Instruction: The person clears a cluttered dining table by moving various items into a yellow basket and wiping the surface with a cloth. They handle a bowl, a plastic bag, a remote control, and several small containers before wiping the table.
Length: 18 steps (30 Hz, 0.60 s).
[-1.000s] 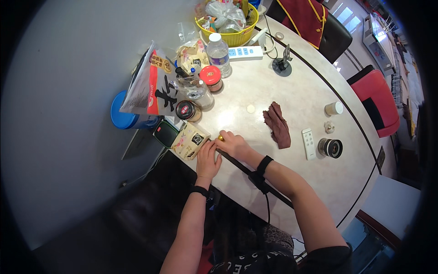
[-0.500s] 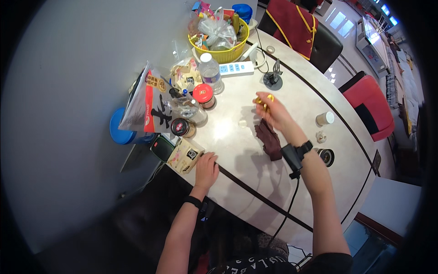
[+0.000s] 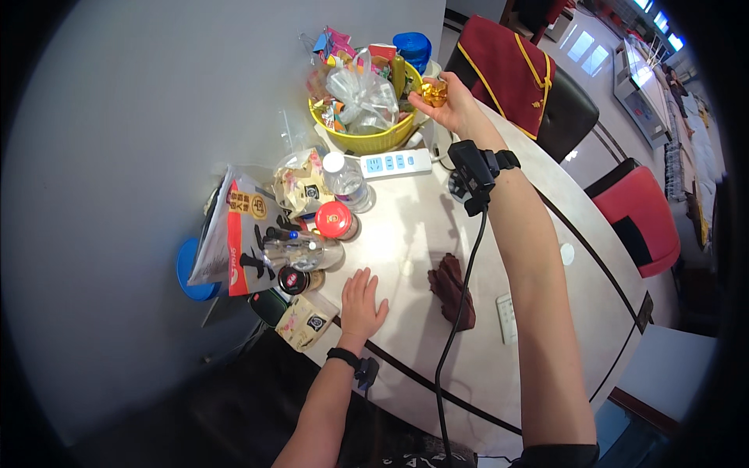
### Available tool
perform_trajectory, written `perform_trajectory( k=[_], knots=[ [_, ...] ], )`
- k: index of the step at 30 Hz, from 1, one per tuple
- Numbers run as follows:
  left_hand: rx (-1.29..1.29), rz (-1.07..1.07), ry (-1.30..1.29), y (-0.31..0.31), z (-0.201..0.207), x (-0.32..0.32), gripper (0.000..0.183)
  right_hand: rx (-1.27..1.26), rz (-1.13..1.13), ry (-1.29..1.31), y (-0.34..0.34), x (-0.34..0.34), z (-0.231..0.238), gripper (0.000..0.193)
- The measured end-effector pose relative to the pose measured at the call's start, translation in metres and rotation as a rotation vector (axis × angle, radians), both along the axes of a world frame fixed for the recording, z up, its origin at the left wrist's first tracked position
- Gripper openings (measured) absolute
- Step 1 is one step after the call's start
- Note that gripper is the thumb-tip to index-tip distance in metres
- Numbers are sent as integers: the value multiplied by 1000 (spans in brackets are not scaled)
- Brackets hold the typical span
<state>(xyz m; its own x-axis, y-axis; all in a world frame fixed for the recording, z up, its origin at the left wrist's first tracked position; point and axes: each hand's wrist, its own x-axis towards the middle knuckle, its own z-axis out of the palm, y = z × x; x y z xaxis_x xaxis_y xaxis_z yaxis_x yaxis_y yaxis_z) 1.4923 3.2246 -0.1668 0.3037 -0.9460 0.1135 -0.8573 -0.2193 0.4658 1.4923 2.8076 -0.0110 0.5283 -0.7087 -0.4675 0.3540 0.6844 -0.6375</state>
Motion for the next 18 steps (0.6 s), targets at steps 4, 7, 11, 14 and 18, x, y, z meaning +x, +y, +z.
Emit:
perform_trajectory(
  k=[4, 7, 11, 14, 18],
  knots=[
    [2, 7, -1, -3, 0, 0, 57, -31, 52, -42, -9, 3, -8, 39],
    [1, 8, 1, -2, 0, 0, 57, -50, 109, -45, -8, 3, -12, 37],
    [21, 22, 3, -1, 1, 0, 55, -61, 129, -27, -9, 12, -16, 26],
    [13, 25, 3, -2, 3, 0, 54, -83, 10, -23, -19, 23, -18, 18],
    [29, 21, 2, -2, 5, 0, 54, -249, -23, 149, -38, 32, -16, 12]
  ],
)
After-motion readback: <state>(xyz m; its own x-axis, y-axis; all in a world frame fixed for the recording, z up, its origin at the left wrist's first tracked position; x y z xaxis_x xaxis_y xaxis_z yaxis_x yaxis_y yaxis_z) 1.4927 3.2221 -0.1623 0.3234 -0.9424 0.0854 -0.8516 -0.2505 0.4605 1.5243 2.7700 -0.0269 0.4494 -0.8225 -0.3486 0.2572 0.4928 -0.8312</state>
